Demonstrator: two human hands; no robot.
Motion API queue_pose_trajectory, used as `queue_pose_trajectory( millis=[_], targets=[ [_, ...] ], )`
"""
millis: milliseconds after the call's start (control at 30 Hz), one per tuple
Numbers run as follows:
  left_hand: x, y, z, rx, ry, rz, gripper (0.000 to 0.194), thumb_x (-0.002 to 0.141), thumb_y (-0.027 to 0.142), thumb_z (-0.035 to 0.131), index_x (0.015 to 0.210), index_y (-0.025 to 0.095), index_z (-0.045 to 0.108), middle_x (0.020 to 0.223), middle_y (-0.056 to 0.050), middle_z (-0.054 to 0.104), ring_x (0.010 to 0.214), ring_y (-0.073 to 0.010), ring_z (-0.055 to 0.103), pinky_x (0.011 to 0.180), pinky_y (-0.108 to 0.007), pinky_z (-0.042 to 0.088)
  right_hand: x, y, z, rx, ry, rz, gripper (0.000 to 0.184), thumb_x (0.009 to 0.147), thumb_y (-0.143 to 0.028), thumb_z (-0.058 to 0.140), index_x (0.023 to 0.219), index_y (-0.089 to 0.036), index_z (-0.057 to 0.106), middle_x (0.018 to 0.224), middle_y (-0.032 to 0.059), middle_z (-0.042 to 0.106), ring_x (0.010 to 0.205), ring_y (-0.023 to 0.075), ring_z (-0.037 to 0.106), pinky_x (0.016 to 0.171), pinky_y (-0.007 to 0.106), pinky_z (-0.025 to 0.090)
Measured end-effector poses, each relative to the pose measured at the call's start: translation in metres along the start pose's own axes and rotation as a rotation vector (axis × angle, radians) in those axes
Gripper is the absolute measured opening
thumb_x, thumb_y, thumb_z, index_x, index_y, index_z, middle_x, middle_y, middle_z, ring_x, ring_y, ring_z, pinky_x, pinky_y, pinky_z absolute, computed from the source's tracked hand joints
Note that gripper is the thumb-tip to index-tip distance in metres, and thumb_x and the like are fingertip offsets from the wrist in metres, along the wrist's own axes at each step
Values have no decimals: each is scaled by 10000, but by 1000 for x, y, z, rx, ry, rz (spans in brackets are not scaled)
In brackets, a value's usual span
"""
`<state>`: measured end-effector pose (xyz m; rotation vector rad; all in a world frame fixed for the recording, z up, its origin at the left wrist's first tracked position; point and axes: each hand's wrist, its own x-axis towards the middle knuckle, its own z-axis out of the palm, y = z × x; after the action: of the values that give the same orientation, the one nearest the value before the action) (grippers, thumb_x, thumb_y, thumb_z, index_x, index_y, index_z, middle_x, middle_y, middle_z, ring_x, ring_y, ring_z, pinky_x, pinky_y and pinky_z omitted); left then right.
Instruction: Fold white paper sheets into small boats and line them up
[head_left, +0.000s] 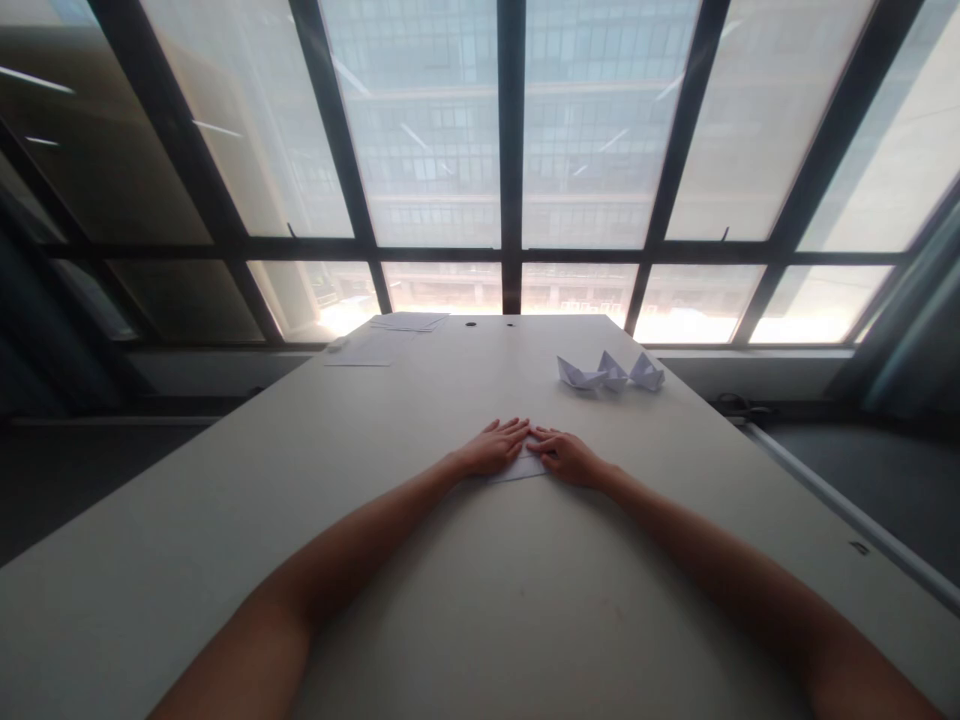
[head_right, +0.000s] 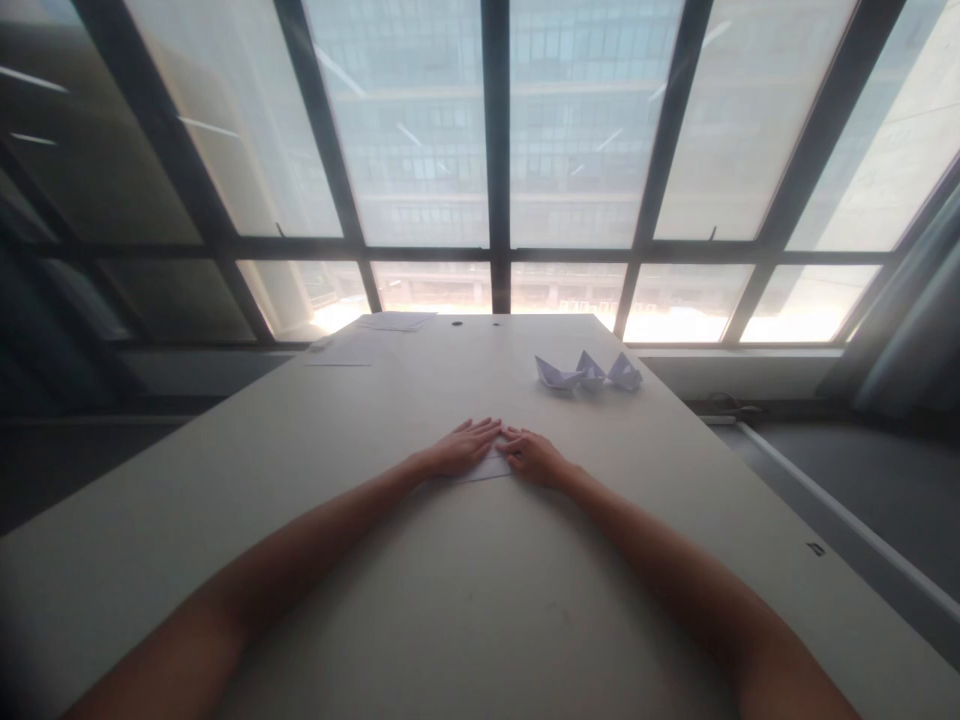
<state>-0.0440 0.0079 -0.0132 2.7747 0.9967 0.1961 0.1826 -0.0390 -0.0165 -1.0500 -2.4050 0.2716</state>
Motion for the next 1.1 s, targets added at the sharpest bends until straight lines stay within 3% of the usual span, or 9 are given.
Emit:
queue_pose_trajectory(
  millis=[200,467,600,733,867,967,1100],
  targets=[
    [-5,8,-10,49,-74,16,783,970,657,258,1576,177,135,1629,-137,97,1514,-270,73,1191,-524,36,1,-1,3,0,-22,40,447,894,-197,515,1323,-262,618,1503,41,417,1418,212,366,1181,416,285],
    [-18,38,0,44,-26,46,951,909,730,339,1569,92,90,1616,-203,103,1511,-301,41,1201,-489,41,3,-6,5,-73,-28,117,522,875,-145,507,1386,-232,560,1498,87,442,1424,224,361,1191,435,247],
    [-13,39,4,17,23,22,974,880,728,431,1557,81,163,1600,-226,169,1502,-320,118,1203,-501,106,2,-8,2,-103,-17,120,515,879,-145,497,1385,-212,561,1497,92,450,1422,227,367,1189,423,255],
    [-8,34,1,6,110,77,796,873,594,583,1512,189,334,1547,-152,373,1440,-288,335,1195,-491,201,1,-9,0,-177,3,169,448,899,-177,491,1330,-180,613,1457,110,507,1383,242,429,1162,400,307],
    [-9,35,-2,12,187,150,454,933,414,567,1357,252,547,1420,-68,557,1318,-227,511,1149,-386,334,1,-9,-1,-257,26,248,404,910,-204,491,1278,-158,651,1414,137,550,1346,254,475,1133,381,346],
    [-10,35,-3,-11,201,159,392,962,418,529,1310,250,589,1381,-62,593,1277,-216,551,1072,-323,422,1,-10,-3,-273,28,252,390,934,-262,490,1280,-180,649,1407,124,561,1339,241,484,1128,366,348],
    [-8,29,-4,-20,191,190,355,983,434,500,1259,257,636,1361,-72,607,1232,-235,586,1029,-339,454,-1,-12,-8,-277,22,203,400,974,-389,460,1273,-204,651,1399,114,571,1343,229,479,1125,346,343]
  ],
)
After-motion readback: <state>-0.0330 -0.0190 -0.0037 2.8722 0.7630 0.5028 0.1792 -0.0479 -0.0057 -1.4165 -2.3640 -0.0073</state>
